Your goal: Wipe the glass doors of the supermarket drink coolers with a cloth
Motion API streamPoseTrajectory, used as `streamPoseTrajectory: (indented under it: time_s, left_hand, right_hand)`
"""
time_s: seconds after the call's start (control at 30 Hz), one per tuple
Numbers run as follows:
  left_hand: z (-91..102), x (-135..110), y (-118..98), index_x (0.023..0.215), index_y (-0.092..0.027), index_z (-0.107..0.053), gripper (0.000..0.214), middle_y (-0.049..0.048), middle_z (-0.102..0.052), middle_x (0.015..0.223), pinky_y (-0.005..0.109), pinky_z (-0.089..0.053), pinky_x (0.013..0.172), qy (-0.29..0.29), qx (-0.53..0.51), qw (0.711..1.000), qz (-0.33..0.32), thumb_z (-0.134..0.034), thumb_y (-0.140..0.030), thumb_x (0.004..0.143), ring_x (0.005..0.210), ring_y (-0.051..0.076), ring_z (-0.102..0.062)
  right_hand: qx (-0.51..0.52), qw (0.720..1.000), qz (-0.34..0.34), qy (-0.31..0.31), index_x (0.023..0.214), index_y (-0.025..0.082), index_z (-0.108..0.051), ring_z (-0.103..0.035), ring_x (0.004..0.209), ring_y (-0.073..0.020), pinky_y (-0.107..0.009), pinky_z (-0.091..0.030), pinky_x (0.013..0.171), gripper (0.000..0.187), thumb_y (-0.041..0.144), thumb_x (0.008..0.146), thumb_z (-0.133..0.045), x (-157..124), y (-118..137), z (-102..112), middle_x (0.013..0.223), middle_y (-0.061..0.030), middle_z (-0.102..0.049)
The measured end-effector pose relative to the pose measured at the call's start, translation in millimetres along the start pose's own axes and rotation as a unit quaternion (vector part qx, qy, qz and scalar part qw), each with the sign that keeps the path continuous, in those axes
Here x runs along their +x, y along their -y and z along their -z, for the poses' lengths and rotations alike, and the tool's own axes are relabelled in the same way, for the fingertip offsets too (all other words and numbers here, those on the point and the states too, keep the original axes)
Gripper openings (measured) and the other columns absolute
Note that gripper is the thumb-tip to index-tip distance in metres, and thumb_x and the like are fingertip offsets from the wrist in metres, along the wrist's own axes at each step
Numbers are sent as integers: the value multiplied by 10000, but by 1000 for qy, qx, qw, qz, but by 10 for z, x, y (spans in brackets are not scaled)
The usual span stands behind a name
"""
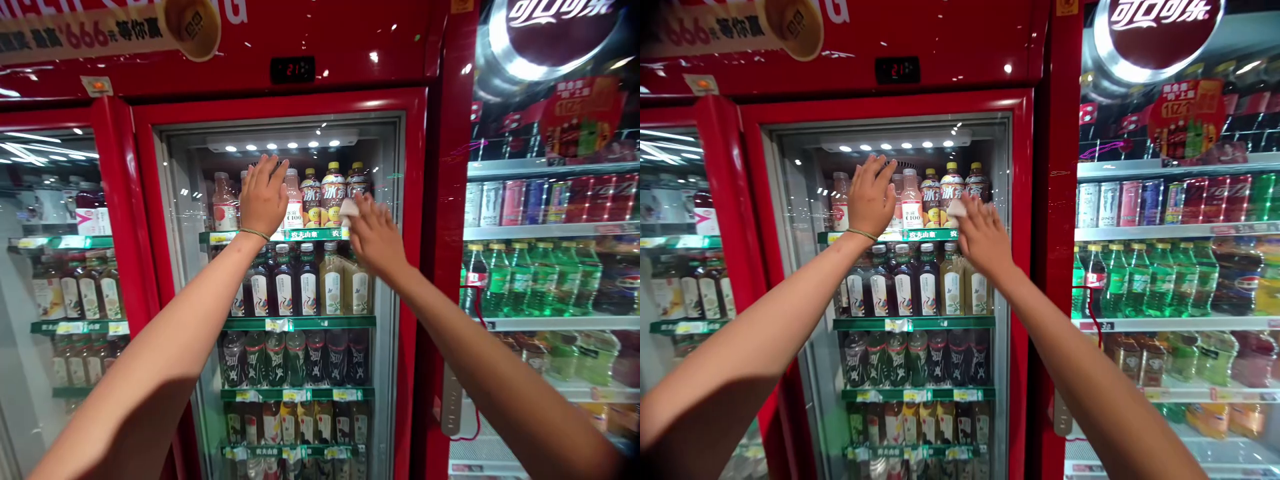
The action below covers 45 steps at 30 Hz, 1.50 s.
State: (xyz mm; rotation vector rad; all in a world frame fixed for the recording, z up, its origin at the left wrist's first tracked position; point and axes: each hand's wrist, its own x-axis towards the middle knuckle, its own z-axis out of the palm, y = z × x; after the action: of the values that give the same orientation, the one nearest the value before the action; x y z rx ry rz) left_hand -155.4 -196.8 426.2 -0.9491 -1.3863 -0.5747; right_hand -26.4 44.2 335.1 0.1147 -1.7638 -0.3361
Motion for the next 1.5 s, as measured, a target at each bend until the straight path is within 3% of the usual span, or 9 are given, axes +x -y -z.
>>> streamPoseTrajectory:
  time_s: [0.1, 0.2, 0.43, 0.53, 0.67, 0.8, 1.0, 1.23, 1.5]
  left_hand:
    - [-4, -19, 40, 1520, -276, -490, 510, 79, -488, 1607, 605, -206, 1309, 9, 4, 1000, -20, -437, -246, 1013, 1558, 297, -349]
    - [36, -58, 110, 1525, -251, -479, 519, 96, -480, 1613, 593, -223, 1304, 29, 18, 998, -49, -427, -206, 1011, 1559, 291, -349]
    - [338, -356, 355, 1515, -189, -498, 488, 127, -509, 1589, 490, -315, 1286, 76, 54, 987, -127, -428, -213, 1033, 1541, 267, -389]
    - [429, -574, 437, 1511, -207, -507, 477, 125, -517, 1583, 502, -340, 1272, 61, 69, 987, -134, -436, -217, 1039, 1529, 271, -410]
    - [440, -816, 493, 1469, -227, -547, 460, 119, -570, 1532, 515, -395, 1238, 19, 70, 990, -122, -460, -190, 1019, 1491, 275, -467]
    - [419, -913, 517, 1306, -203, -661, 373, 121, -689, 1332, 459, -498, 1138, -50, 61, 993, -87, -464, -156, 993, 1351, 258, -597]
    - [455, -911, 520, 1187, -256, -716, 321, 81, -716, 1241, 482, -469, 1126, -96, 79, 992, 0, -496, -154, 976, 1248, 258, -628]
    - [464, -912, 533, 1190, -254, -707, 317, 82, -706, 1214, 481, -483, 1113, -112, 67, 991, 40, -499, -163, 969, 1227, 259, -625]
    - [442, -887, 623, 1347, -215, -633, 419, 148, -587, 1421, 587, -319, 1262, -120, 41, 982, 141, -457, -150, 972, 1427, 296, -489]
  right_hand:
    - [1, 998, -54, -45, 1615, 332, -336, -230, 1606, -310, -646, -223, 1283, 546, 358, 1070, -317, 655, -253, 18, 1736, -28, -263]
    - [2, 995, -82, -64, 1636, 343, -280, -198, 1611, -332, -677, -213, 1272, 560, 397, 1078, -275, 910, -170, -33, 1743, -21, -241]
    - [11, 994, 83, 66, 1534, 297, -428, -172, 1622, -237, -540, -214, 1329, 498, 297, 1036, -418, 44, 683, -114, 1746, 6, -211]
    - [13, 988, 112, 105, 1546, 338, -399, -227, 1609, -235, -560, -206, 1327, 548, 318, 1004, -481, 80, 454, -27, 1740, 37, -223]
    - [4, 998, -58, 6, 1575, 309, -406, -201, 1614, -285, -612, -174, 1314, 554, 297, 1024, -348, 701, -31, 66, 1743, 5, -231]
    - [8, 994, -109, -29, 1563, 287, -423, -187, 1618, -289, -619, -167, 1311, 538, 309, 1031, -339, 1079, 211, -27, 1740, -18, -245]
    - [35, 970, 216, 105, 1409, 317, -550, -268, 1594, -181, -484, -217, 1337, 390, 304, 1026, -475, 695, 844, -123, 1716, 60, -301]
    - [35, 998, -29, -53, 1492, 272, -512, -263, 1597, -295, -648, -197, 1295, 495, 238, 1013, -390, 1162, 627, -198, 1713, -33, -314]
    - [53, 994, 89, 25, 1450, 311, -519, -248, 1600, -265, -597, -182, 1307, 460, 279, 995, -458, 1110, 967, -212, 1717, 12, -315]
